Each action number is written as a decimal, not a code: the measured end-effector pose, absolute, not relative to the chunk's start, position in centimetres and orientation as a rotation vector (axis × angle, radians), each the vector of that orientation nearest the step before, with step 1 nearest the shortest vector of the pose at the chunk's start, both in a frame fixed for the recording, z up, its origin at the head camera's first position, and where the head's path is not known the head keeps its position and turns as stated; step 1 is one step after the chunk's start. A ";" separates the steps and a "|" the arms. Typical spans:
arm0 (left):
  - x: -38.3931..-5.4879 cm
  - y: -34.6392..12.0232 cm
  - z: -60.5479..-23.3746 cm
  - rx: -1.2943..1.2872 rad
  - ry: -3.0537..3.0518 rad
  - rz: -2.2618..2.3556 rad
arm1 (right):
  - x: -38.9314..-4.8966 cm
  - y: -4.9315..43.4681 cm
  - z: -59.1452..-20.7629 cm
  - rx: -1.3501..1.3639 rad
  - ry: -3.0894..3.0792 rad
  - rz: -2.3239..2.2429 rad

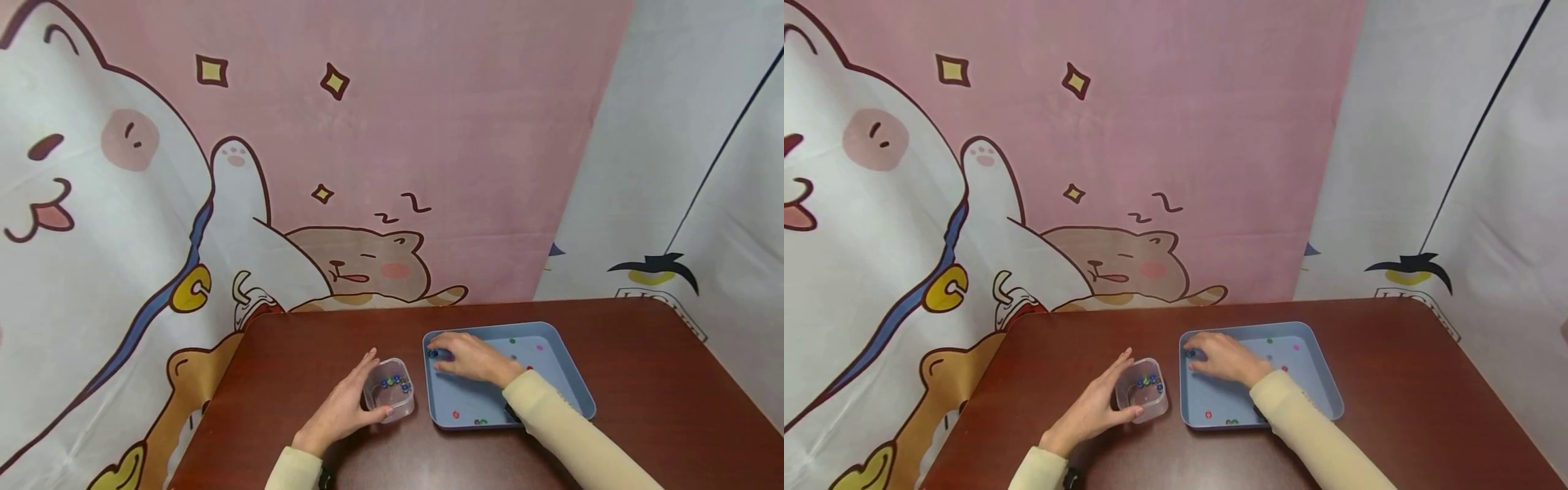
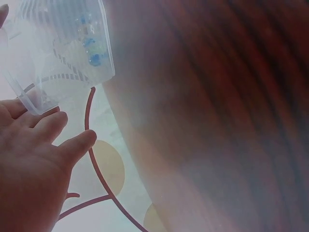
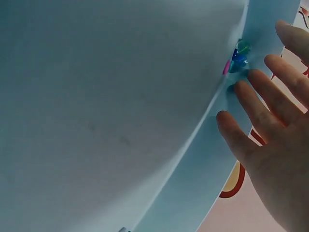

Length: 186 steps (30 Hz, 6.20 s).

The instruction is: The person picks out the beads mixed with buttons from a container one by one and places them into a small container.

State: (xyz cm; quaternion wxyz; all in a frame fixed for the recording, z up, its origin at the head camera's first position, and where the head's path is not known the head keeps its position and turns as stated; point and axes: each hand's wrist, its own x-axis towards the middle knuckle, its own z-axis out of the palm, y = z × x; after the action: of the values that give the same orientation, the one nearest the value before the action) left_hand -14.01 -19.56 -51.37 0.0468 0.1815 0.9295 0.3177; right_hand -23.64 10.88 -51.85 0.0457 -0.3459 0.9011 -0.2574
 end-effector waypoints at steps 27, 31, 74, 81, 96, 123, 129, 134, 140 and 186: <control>-14.0 -19.7 -51.5 0.596 2.865 0.975 | -24.1 10.1 -53.5 -1.251 2.881 -0.625; -14.0 -19.7 -51.4 0.582 2.858 0.977 | -24.1 10.0 -53.5 -1.291 2.893 -0.575; -14.2 -19.7 -51.2 0.574 2.826 0.989 | -23.1 11.0 -47.6 -1.353 2.925 -0.853; -14.2 -19.7 -51.2 0.584 2.825 0.986 | -22.0 10.6 -46.5 -1.396 2.915 -0.902; -14.2 -19.7 -51.3 0.615 2.839 0.982 | -19.4 9.0 -45.7 -1.392 2.921 -0.984; -14.2 -19.8 -51.6 0.654 2.868 0.999 | -17.0 5.5 -49.4 -1.352 2.807 -1.204; -14.2 -19.8 -51.6 0.675 2.870 1.006 | -17.1 4.8 -50.2 -1.364 2.789 -1.166; -14.2 -19.8 -51.6 0.674 2.863 1.015 | -17.2 4.7 -50.5 -1.377 2.787 -1.170; -14.2 -19.8 -51.4 0.653 2.842 1.018 | -17.4 4.6 -50.7 -1.374 2.795 -1.142; -14.3 -19.7 -51.6 0.635 2.845 1.014 | -19.2 10.3 -46.7 -1.167 2.848 -0.899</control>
State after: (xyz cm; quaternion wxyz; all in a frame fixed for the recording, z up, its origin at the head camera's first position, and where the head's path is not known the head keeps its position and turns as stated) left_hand -14.28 -19.70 -51.60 0.0275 0.2056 0.9215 0.3284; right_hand -19.24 10.34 -46.68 -0.0324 -0.3638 0.8878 -0.2802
